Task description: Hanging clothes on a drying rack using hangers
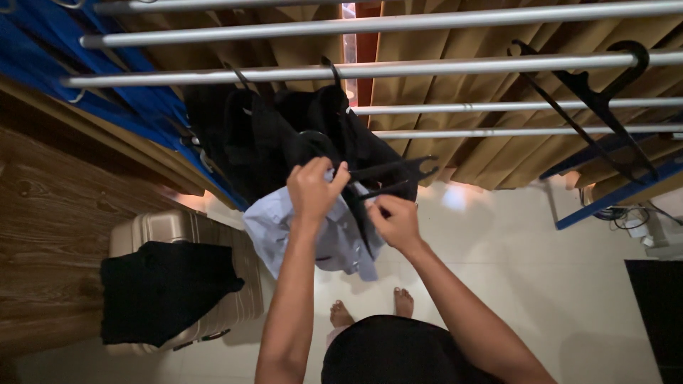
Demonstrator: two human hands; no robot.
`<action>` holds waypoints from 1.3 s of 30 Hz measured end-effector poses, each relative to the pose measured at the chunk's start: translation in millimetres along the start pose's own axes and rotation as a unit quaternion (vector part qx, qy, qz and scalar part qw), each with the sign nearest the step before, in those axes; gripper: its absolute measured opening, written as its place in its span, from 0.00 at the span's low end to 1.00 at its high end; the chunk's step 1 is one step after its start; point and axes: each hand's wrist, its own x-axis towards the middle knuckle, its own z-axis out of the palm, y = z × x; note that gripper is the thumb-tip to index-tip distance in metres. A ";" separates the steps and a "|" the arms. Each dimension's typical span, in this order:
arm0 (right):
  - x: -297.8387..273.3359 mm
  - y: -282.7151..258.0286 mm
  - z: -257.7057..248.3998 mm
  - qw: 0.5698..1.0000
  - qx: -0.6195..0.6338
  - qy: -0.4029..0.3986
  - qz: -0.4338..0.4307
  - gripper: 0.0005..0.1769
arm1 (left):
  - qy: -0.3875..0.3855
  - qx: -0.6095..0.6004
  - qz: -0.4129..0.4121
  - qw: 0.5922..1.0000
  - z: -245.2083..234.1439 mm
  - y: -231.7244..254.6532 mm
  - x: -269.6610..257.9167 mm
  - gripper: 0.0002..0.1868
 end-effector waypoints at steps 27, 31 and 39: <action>69.9 27.3 -79.3 0.993 0.076 -0.085 -0.011 0.01 | 0.031 -0.120 -0.041 0.991 -21.4 15.3 -1.9 0.10; 64.3 25.1 -78.9 0.991 0.013 -0.131 0.032 0.02 | 0.021 -0.119 -0.027 0.992 -35.9 11.1 7.6 0.08; 71.3 -4.1 -71.6 0.944 0.027 -0.314 0.097 0.11 | -0.002 -0.061 0.029 0.998 -50.8 -4.6 20.8 0.06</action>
